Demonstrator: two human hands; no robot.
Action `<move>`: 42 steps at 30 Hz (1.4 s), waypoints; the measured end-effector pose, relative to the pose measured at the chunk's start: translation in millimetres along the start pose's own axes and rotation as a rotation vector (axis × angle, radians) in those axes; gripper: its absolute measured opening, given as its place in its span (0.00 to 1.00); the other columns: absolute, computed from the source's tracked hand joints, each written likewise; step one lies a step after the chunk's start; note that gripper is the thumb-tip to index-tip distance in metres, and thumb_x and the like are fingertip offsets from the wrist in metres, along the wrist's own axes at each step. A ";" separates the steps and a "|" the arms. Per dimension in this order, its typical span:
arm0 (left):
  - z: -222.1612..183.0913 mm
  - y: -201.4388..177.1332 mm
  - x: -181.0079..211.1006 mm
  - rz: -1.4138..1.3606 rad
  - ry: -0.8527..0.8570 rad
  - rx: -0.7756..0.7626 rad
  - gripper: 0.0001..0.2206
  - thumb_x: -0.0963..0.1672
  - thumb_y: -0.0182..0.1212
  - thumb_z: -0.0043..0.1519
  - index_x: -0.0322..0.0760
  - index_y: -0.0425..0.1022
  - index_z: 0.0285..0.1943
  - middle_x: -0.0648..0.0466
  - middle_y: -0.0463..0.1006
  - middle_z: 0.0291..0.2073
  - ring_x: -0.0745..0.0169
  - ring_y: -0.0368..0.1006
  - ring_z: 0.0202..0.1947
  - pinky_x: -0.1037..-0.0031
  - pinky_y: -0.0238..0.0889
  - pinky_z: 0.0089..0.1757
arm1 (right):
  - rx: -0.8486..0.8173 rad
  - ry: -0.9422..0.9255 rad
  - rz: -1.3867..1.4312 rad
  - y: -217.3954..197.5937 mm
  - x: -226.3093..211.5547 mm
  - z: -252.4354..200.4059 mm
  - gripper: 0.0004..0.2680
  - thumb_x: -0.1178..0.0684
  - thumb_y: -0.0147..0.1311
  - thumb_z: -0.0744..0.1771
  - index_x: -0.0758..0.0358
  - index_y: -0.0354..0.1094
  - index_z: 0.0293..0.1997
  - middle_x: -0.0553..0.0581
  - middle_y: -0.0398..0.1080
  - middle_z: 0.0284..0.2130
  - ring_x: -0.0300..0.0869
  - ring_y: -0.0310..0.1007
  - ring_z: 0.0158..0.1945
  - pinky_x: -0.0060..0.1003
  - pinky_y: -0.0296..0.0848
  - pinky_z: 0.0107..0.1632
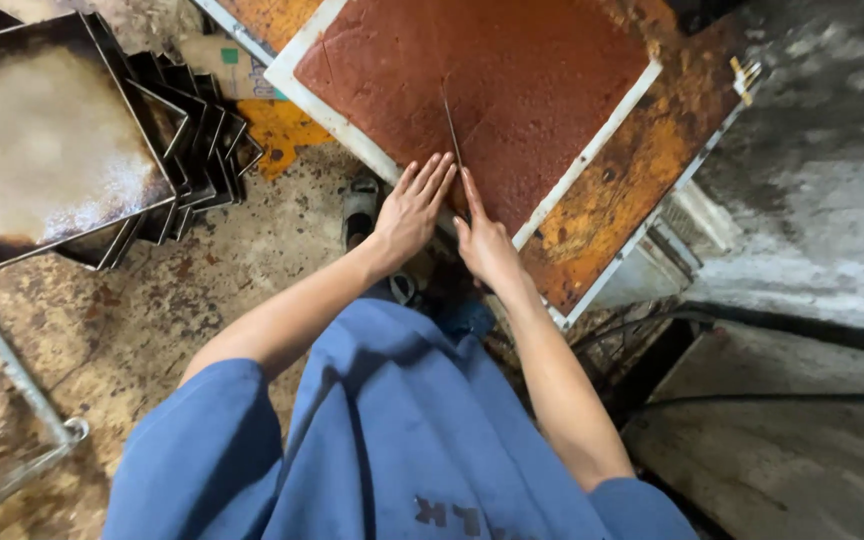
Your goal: Cutting a large sheet of cake into uniform squares using a metal guide and a knife
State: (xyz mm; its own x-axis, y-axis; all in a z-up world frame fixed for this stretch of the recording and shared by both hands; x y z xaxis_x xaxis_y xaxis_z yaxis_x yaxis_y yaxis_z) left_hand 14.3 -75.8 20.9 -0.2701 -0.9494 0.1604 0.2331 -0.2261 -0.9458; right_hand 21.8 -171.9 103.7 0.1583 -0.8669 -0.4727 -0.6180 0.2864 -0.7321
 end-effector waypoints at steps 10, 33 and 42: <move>8.0 8.6 14.6 0.179 -0.083 -0.277 0.33 0.42 0.47 0.65 0.26 0.45 0.81 0.38 0.43 0.79 0.43 0.37 0.79 0.55 0.32 0.72 | 0.039 0.030 0.067 3.4 12.1 -38.1 0.26 0.50 0.43 0.72 0.29 0.30 0.78 0.82 0.67 0.56 0.76 0.69 0.55 0.65 0.70 0.58; -6.7 -28.7 2.8 -0.142 -0.005 0.103 0.43 0.41 0.67 0.52 0.21 0.49 0.78 0.31 0.49 0.76 0.34 0.44 0.77 0.53 0.41 0.70 | 0.003 0.226 0.001 44.7 74.5 -140.5 0.24 0.43 0.40 0.71 0.20 0.33 0.76 0.81 0.74 0.43 0.71 0.76 0.48 0.60 0.75 0.53; -75.8 164.4 -0.8 -1.758 -1.330 0.056 0.21 0.47 0.62 0.67 0.29 0.63 0.62 0.31 0.75 0.47 0.37 0.82 0.41 0.58 0.80 0.43 | 0.046 0.285 0.199 32.2 100.8 -194.7 0.27 0.46 0.50 0.67 0.23 0.44 0.75 0.62 0.68 0.61 0.67 0.71 0.57 0.61 0.70 0.60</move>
State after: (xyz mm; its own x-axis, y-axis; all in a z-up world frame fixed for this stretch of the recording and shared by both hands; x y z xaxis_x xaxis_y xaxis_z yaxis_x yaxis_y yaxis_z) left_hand -18.0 -95.6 -156.1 0.4284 0.6135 0.6634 0.5644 -0.7550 0.3338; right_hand -132.0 -329.5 128.0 -0.1876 -0.8694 -0.4572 -0.5787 0.4739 -0.6637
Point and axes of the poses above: each hand's wrist, its own z-axis towards the middle knuckle, its own y-axis out of the palm, x = y × z, the point moved 8 cm from there along z, towards the middle knuckle
